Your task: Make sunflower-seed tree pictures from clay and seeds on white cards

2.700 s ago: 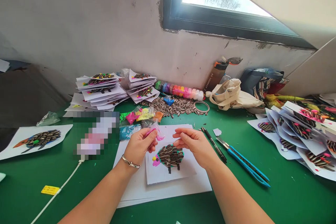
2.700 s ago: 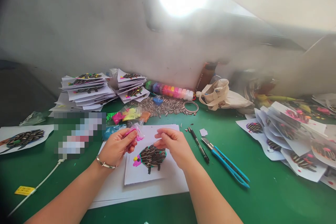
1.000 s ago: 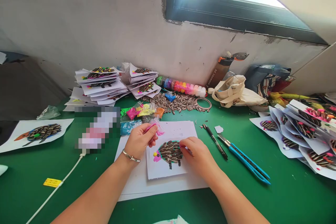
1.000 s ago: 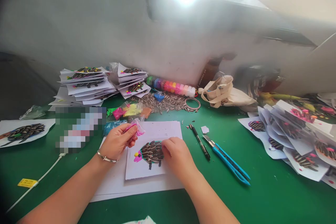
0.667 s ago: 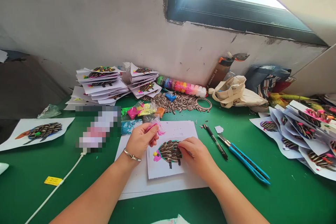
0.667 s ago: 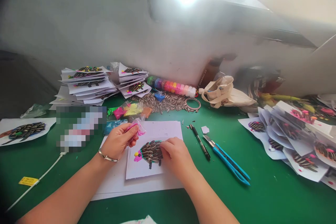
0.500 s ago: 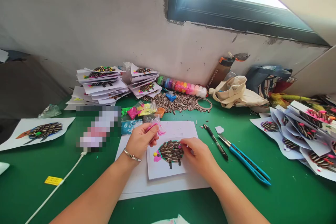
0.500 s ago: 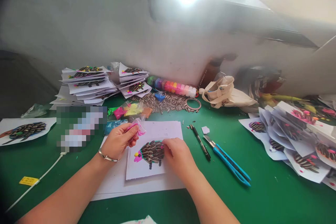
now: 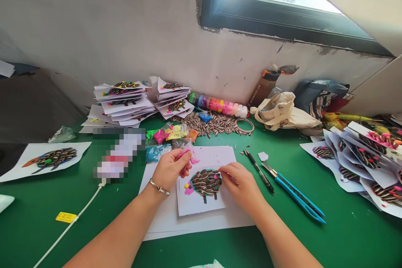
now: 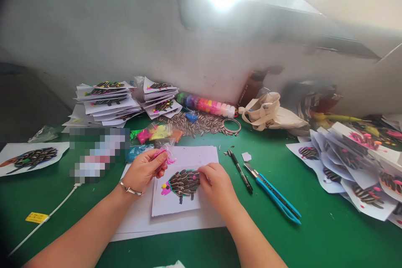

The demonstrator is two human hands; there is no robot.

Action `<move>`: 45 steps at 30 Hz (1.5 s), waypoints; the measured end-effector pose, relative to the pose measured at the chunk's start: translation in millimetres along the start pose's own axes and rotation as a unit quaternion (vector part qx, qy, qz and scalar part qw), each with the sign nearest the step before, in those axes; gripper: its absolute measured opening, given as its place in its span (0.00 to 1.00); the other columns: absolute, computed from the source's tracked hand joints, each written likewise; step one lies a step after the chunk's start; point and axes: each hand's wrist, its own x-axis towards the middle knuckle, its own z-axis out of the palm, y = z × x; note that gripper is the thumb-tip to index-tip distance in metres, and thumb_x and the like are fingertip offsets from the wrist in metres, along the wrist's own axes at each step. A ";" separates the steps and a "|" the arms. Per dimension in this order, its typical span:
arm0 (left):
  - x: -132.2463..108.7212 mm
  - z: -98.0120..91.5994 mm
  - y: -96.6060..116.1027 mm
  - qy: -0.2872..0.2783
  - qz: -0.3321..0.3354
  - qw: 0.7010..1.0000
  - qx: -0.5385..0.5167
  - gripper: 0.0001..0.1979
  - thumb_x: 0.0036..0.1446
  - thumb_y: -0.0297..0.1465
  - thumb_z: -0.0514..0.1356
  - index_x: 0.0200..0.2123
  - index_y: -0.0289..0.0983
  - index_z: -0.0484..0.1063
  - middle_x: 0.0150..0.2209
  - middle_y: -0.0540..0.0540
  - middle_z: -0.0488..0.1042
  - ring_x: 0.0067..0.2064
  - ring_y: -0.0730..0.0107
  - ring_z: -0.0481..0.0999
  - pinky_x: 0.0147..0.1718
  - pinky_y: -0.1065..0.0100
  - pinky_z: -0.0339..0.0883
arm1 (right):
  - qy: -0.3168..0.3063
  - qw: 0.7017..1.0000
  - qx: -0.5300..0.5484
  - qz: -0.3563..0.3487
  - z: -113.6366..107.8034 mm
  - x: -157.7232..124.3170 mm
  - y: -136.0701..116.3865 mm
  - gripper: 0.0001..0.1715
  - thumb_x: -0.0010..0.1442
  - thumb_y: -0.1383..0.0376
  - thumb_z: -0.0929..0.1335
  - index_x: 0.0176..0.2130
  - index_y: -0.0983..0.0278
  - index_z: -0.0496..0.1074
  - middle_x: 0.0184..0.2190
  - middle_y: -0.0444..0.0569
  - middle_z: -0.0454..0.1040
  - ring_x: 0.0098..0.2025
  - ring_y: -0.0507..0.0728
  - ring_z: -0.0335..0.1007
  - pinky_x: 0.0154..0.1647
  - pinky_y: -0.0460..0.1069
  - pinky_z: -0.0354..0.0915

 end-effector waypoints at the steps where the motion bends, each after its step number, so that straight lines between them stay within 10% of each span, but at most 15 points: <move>1: 0.1 0.1 0.2 -0.004 -0.002 1.000 -0.002 0.20 0.45 0.47 0.66 0.23 0.35 0.69 0.18 0.52 0.69 0.17 0.78 0.66 0.16 0.75 0.58 | 0.003 1.000 0.014 0.013 -1.1 1.2 -2.0 0.13 0.62 0.66 0.61 0.37 0.61 0.75 0.32 0.50 0.74 0.37 0.57 0.68 0.37 0.51 0.63; 7: -2.6 1.0 0.4 -0.047 -0.011 0.999 -0.002 0.21 0.43 0.48 0.66 0.24 0.35 0.69 0.19 0.52 0.70 0.17 0.78 0.67 0.16 0.75 0.59 | -0.040 0.971 0.184 0.145 -1.5 22.6 -39.9 0.17 0.59 0.56 0.64 0.43 0.60 0.74 0.33 0.46 0.76 0.34 0.55 0.69 0.33 0.48 0.64; 12: -5.2 -1.2 2.9 -0.068 -0.007 0.998 -0.007 0.22 0.46 0.49 0.64 0.28 0.34 0.70 0.21 0.50 0.71 0.19 0.76 0.70 0.18 0.75 0.60 | -0.080 0.951 0.276 0.114 7.7 49.1 -62.0 0.12 0.57 0.59 0.65 0.32 0.64 0.73 0.27 0.46 0.74 0.32 0.54 0.70 0.33 0.47 0.65; 18: 10.1 -26.4 8.4 0.080 0.063 0.994 0.039 0.28 0.46 0.47 0.65 0.45 0.36 0.69 0.28 0.48 0.75 0.25 0.69 0.75 0.22 0.71 0.68 | -0.088 0.987 0.127 0.049 30.9 90.8 -63.8 0.13 0.57 0.62 0.61 0.30 0.64 0.72 0.25 0.45 0.74 0.27 0.51 0.67 0.27 0.45 0.60; 24: 29.4 -61.7 6.4 0.237 0.185 0.929 0.217 0.18 0.49 0.31 0.61 0.46 0.40 0.73 0.42 0.44 0.77 0.44 0.61 0.76 0.43 0.64 0.70 | -0.081 0.996 -0.002 0.021 46.9 133.4 -63.3 0.15 0.57 0.62 0.62 0.24 0.63 0.72 0.24 0.45 0.72 0.27 0.52 0.65 0.28 0.46 0.56; 34: 21.6 -64.2 11.4 0.253 0.194 0.925 0.208 0.12 0.52 0.37 0.59 0.38 0.40 0.77 0.39 0.45 0.79 0.41 0.60 0.77 0.43 0.64 0.69 | -0.034 0.986 -0.162 -0.006 80.1 187.8 -63.7 0.18 0.55 0.70 0.64 0.46 0.62 0.71 0.44 0.57 0.75 0.51 0.66 0.61 0.49 0.58 0.54; 45: 24.9 -64.0 7.0 0.255 0.191 0.930 0.185 0.15 0.53 0.39 0.58 0.39 0.39 0.77 0.36 0.46 0.80 0.38 0.61 0.79 0.38 0.66 0.71 | 0.036 0.999 -0.016 -0.003 52.5 195.1 -33.9 0.17 0.53 0.70 0.61 0.37 0.62 0.76 0.36 0.47 0.76 0.37 0.56 0.69 0.37 0.48 0.61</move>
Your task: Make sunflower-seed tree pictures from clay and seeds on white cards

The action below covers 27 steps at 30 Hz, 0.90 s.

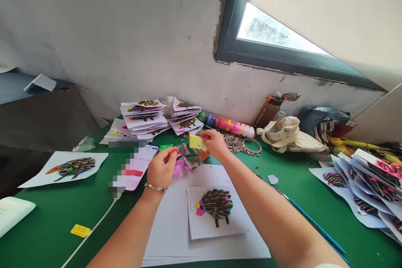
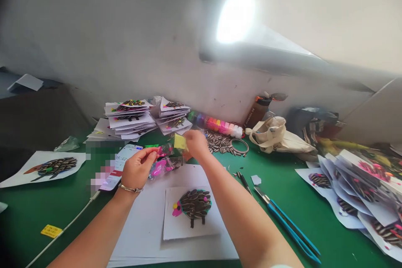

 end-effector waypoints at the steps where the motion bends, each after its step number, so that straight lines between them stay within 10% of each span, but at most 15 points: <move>1: -1.0 1.2 0.2 -0.005 -0.002 1.000 -0.009 0.15 0.52 0.40 0.58 0.39 0.38 0.77 0.37 0.45 0.80 0.38 0.61 0.79 0.39 0.65 0.71 | 0.004 1.000 0.018 0.000 -6.1 -3.8 3.3 0.17 0.52 0.70 0.61 0.36 0.62 0.76 0.34 0.47 0.76 0.36 0.56 0.69 0.37 0.48 0.61; 11: -22.9 19.8 15.2 -0.147 -0.034 0.975 -0.162 0.31 0.42 0.44 0.68 0.48 0.35 0.71 0.47 0.39 0.75 0.47 0.57 0.75 0.45 0.61 0.71 | -0.024 0.984 0.176 -0.002 -45.9 -76.6 -10.7 0.11 0.50 0.68 0.64 0.31 0.63 0.75 0.29 0.45 0.73 0.31 0.53 0.66 0.32 0.47 0.62; 16: -38.0 26.9 25.0 -0.280 -0.092 0.942 -0.160 0.22 0.41 0.44 0.68 0.35 0.34 0.74 0.28 0.48 0.75 0.30 0.65 0.75 0.28 0.67 0.70 | -0.050 0.961 0.268 0.049 -47.1 -114.6 -30.0 0.09 0.53 0.64 0.66 0.35 0.64 0.74 0.30 0.46 0.72 0.31 0.52 0.66 0.31 0.47 0.63; 21: -43.9 32.5 24.0 -0.288 -0.131 0.929 -0.193 0.20 0.40 0.45 0.68 0.30 0.35 0.73 0.24 0.51 0.72 0.25 0.71 0.72 0.23 0.70 0.67 | -0.096 0.892 0.400 0.190 -51.6 -143.7 -24.0 0.16 0.56 0.54 0.67 0.37 0.65 0.72 0.29 0.46 0.71 0.28 0.52 0.67 0.28 0.47 0.64; 27: -49.9 36.8 26.4 -0.317 -0.198 0.906 -0.200 0.23 0.38 0.48 0.68 0.28 0.35 0.71 0.23 0.51 0.72 0.25 0.67 0.73 0.22 0.66 0.71 | -0.071 0.906 0.380 0.170 -46.6 -163.0 -13.9 0.13 0.56 0.56 0.68 0.30 0.64 0.71 0.27 0.44 0.67 0.27 0.52 0.66 0.29 0.47 0.63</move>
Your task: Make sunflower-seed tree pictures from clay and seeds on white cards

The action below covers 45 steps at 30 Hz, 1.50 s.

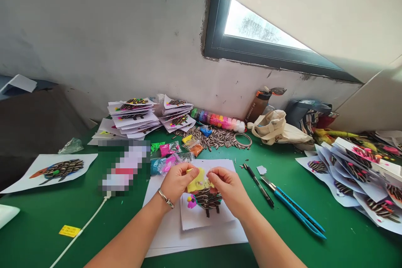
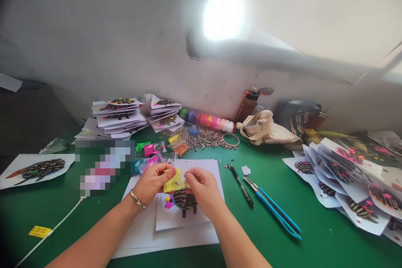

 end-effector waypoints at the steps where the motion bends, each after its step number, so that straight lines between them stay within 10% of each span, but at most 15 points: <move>1: -0.3 1.1 -0.2 0.002 0.000 1.000 0.000 0.23 0.38 0.48 0.68 0.28 0.35 0.71 0.23 0.51 0.72 0.24 0.68 0.73 0.21 0.67 0.70 | 0.009 1.000 0.001 -0.007 0.0 0.3 1.4 0.13 0.56 0.56 0.68 0.30 0.64 0.71 0.26 0.44 0.67 0.27 0.52 0.65 0.29 0.47 0.64; 21: -5.8 1.9 3.0 -0.005 0.109 0.987 0.121 0.14 0.48 0.40 0.63 0.29 0.35 0.69 0.23 0.53 0.66 0.25 0.74 0.65 0.23 0.73 0.60 | -0.055 0.998 0.010 0.036 -8.5 -6.5 -6.9 0.11 0.54 0.57 0.69 0.30 0.63 0.72 0.24 0.42 0.68 0.26 0.51 0.65 0.27 0.46 0.60; 45: -9.4 6.1 6.0 -0.043 0.069 0.994 0.075 0.19 0.46 0.47 0.64 0.25 0.35 0.68 0.19 0.55 0.61 0.20 0.78 0.59 0.18 0.74 0.54 | -0.120 0.993 0.003 0.014 -9.0 -12.3 -1.7 0.18 0.51 0.55 0.72 0.23 0.63 0.64 0.19 0.39 0.61 0.23 0.49 0.53 0.23 0.45 0.51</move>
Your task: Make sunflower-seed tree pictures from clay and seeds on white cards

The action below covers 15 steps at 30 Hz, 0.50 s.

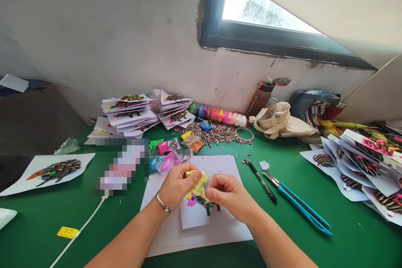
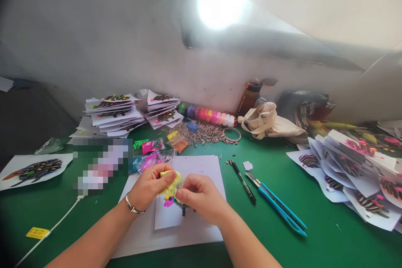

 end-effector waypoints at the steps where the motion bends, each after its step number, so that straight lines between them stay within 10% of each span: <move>1: -0.3 0.5 0.1 -0.004 0.001 1.000 -0.007 0.19 0.46 0.46 0.64 0.26 0.35 0.68 0.20 0.55 0.62 0.21 0.78 0.59 0.19 0.74 0.54 | 0.003 1.000 0.002 -0.002 -0.4 -0.3 -0.2 0.18 0.51 0.55 0.72 0.23 0.63 0.64 0.19 0.39 0.61 0.23 0.48 0.53 0.23 0.45 0.51; 15: 0.5 2.1 -1.2 -0.029 -0.042 0.992 -0.114 0.22 0.37 0.45 0.71 0.28 0.35 0.69 0.22 0.53 0.67 0.22 0.76 0.66 0.21 0.74 0.60 | 0.017 0.999 0.032 -0.013 -0.8 -1.2 -6.2 0.21 0.49 0.53 0.73 0.21 0.63 0.63 0.19 0.39 0.59 0.23 0.49 0.52 0.24 0.46 0.51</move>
